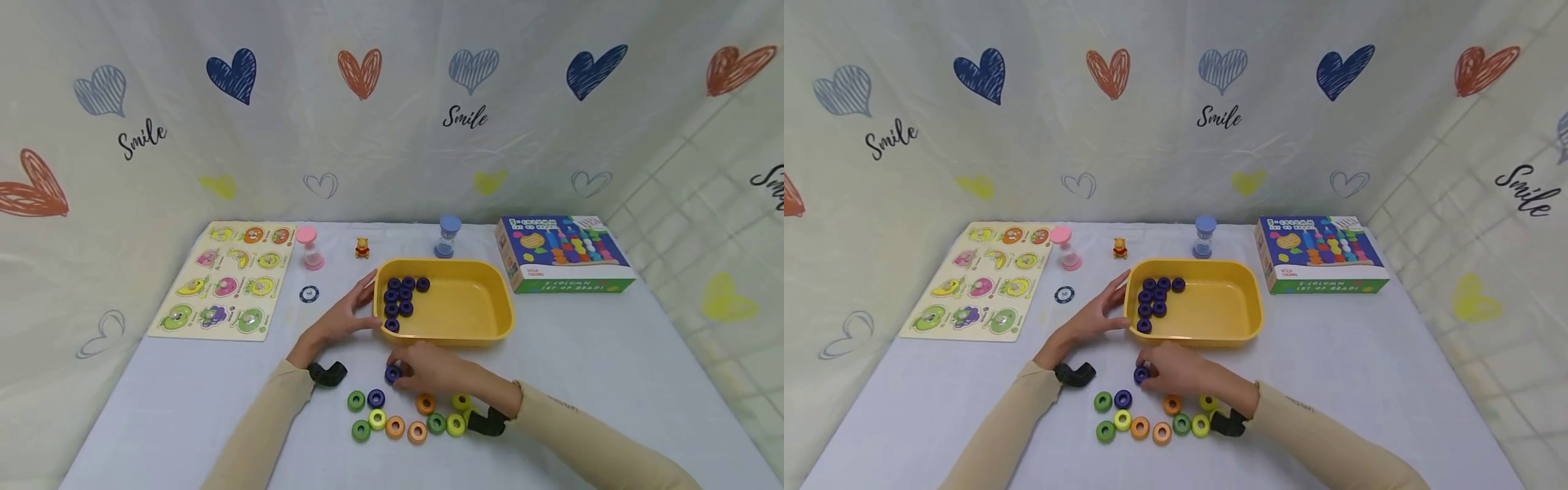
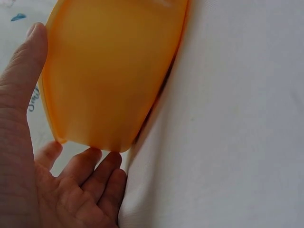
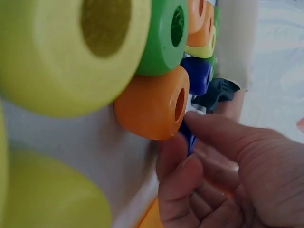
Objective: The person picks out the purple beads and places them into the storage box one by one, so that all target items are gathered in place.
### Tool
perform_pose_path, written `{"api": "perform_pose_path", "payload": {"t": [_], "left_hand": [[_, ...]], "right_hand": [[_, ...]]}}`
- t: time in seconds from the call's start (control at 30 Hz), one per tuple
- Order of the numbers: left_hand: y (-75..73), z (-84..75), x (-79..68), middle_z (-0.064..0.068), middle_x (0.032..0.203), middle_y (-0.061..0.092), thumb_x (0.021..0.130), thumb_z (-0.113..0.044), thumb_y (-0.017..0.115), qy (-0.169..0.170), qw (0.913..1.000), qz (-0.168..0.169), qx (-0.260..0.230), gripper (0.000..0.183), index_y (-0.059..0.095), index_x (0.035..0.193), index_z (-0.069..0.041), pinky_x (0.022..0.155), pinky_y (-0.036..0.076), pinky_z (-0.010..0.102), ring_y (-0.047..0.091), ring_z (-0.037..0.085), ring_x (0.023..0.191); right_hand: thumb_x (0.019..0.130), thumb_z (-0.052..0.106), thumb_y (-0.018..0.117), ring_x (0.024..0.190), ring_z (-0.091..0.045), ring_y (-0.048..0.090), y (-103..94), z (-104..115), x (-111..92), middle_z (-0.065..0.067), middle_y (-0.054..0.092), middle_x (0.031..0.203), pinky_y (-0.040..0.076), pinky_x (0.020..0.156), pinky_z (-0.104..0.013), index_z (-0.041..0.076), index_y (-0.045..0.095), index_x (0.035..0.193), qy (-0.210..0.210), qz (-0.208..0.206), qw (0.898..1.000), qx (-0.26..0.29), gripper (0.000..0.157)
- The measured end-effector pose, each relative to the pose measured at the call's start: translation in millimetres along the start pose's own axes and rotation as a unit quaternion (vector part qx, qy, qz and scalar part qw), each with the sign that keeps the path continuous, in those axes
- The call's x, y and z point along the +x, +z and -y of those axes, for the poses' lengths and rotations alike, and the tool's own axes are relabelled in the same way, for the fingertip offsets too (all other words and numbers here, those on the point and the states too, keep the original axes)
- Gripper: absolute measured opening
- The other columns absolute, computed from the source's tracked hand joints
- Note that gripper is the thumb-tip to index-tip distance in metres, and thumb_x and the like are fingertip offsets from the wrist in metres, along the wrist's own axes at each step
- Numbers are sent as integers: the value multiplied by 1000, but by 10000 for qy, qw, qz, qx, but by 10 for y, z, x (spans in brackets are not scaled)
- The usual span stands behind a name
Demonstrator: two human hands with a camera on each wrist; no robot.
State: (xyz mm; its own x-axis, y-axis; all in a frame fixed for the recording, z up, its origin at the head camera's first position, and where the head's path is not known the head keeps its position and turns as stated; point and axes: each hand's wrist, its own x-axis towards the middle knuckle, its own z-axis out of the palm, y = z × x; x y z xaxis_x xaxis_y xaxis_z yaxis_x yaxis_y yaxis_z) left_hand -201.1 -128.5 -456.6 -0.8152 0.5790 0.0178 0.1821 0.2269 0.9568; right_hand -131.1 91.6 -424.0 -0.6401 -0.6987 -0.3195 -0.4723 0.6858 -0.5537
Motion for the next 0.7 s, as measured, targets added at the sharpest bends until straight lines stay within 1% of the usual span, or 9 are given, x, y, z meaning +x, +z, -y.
{"api": "perform_pose_path", "payload": {"t": [0.07,0.2,0.3,0.43,0.5,0.63,0.7], "left_hand": [[7,78,21,1,147,23,79,-20,70,16,10000,-66,-52,94,5,146,-23,108,11,46,20,14,133],[18,232,70,-9,145,25,77,-25,72,-12,9998,-184,-21,94,7,145,-33,109,11,44,21,8,132],[20,286,87,-15,144,26,77,-28,72,-60,9996,-254,51,93,8,143,-39,109,11,44,21,6,132],[19,291,79,-15,143,27,77,-26,71,-78,9994,-313,140,91,8,142,-41,108,10,49,21,8,132],[18,290,71,-15,143,27,77,-27,71,-108,9993,-314,160,92,8,143,-41,108,10,49,21,7,132],[14,294,62,-17,143,26,76,-34,71,-116,9994,-283,156,93,8,143,-40,108,11,45,21,4,131],[13,300,61,-18,143,26,75,-37,72,-97,9995,-277,149,93,8,143,-40,109,12,44,21,3,131]], "right_hand": [[81,31,66,60,-3,49,-18,-21,-10,13,55,70,44,56,-18,19,61,110,-142,129,9996,209,31],[81,30,66,59,-2,52,-102,-10,-77,14,58,71,47,56,-18,18,62,109,-486,383,9966,540,31],[82,30,66,58,-3,52,-208,15,-143,14,58,70,47,55,-18,17,61,108,-658,396,9946,703,30],[82,34,65,58,-5,52,-428,15,-221,13,58,69,47,54,-20,18,60,108,-714,150,9944,760,31],[81,36,65,59,-6,52,-556,-19,-247,12,58,69,47,55,-21,18,60,107,-698,-37,9949,732,32],[81,36,65,59,-8,52,-782,-190,-230,10,58,70,48,55,-23,17,60,106,-576,-389,9950,719,31],[82,34,65,59,-12,53,-878,-309,-189,6,58,71,49,55,-24,14,59,107,-470,-458,9947,793,32]]}}
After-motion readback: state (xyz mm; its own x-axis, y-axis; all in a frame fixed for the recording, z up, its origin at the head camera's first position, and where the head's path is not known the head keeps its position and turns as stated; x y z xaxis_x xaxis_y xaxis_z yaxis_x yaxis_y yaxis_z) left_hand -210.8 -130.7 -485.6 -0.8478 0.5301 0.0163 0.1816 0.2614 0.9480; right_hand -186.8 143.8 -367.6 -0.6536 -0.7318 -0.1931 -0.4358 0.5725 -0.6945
